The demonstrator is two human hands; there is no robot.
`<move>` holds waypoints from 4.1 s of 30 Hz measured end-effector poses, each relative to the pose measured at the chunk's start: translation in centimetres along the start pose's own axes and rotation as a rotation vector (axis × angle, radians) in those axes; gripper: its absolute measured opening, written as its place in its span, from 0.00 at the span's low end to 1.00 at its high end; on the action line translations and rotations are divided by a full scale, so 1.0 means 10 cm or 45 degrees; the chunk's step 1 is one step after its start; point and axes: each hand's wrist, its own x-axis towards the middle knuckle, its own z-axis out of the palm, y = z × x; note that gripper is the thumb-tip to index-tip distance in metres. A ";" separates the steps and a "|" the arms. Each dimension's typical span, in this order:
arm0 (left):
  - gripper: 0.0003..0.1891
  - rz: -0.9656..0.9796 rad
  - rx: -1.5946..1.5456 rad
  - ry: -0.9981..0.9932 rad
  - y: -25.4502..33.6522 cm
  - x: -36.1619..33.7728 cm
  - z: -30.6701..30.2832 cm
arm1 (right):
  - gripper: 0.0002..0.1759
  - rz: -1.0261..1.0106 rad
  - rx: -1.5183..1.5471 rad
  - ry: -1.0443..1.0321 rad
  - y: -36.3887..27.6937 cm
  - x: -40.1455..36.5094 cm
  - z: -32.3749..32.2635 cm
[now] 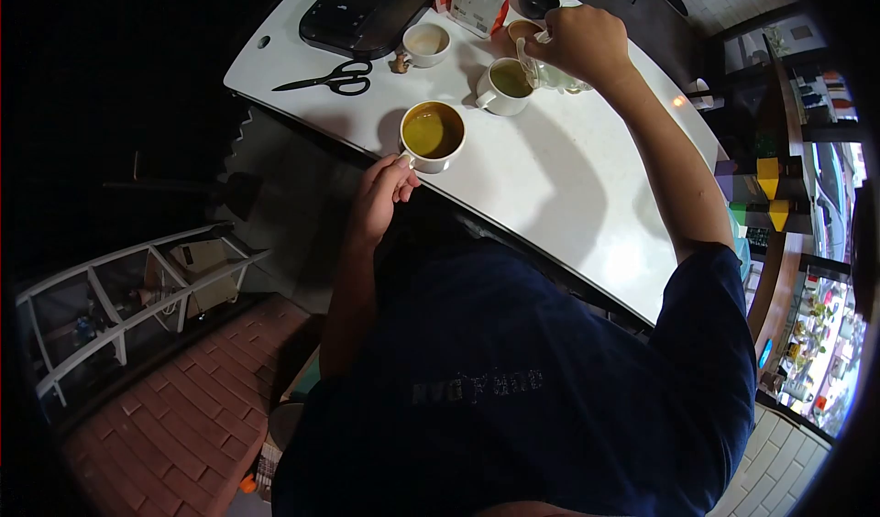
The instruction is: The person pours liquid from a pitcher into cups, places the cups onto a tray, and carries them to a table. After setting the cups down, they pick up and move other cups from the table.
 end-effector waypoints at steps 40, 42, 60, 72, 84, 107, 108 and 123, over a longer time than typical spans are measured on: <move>0.15 -0.003 -0.132 0.083 -0.23 -0.25 0.16 | 0.21 -0.126 -0.079 0.044 -0.05 0.00 -0.02; 0.15 0.005 -0.152 0.099 -0.22 -0.25 0.17 | 0.23 -0.111 -0.098 0.078 -0.01 0.00 -0.03; 0.13 -0.002 -0.084 -0.261 0.03 0.19 0.68 | 0.24 -0.371 0.430 0.425 0.64 -0.65 -0.57; 0.14 -0.006 0.080 -0.446 0.17 0.40 1.03 | 0.18 -0.706 0.525 0.426 0.63 -0.96 -0.65; 0.15 -0.097 0.038 -0.509 0.19 0.48 1.17 | 0.14 -0.983 0.273 0.428 0.63 -1.08 -0.66; 0.13 -0.131 -0.005 -0.627 0.12 0.75 1.32 | 0.18 -0.931 0.297 0.590 0.95 -1.30 -0.70; 0.13 -0.131 -0.004 -0.641 0.12 0.76 1.34 | 0.18 -0.919 0.300 0.578 0.96 -1.31 -0.70; 0.12 -0.143 0.010 -0.714 0.12 0.82 1.49 | 0.18 -0.789 0.283 0.629 1.04 -1.47 -0.66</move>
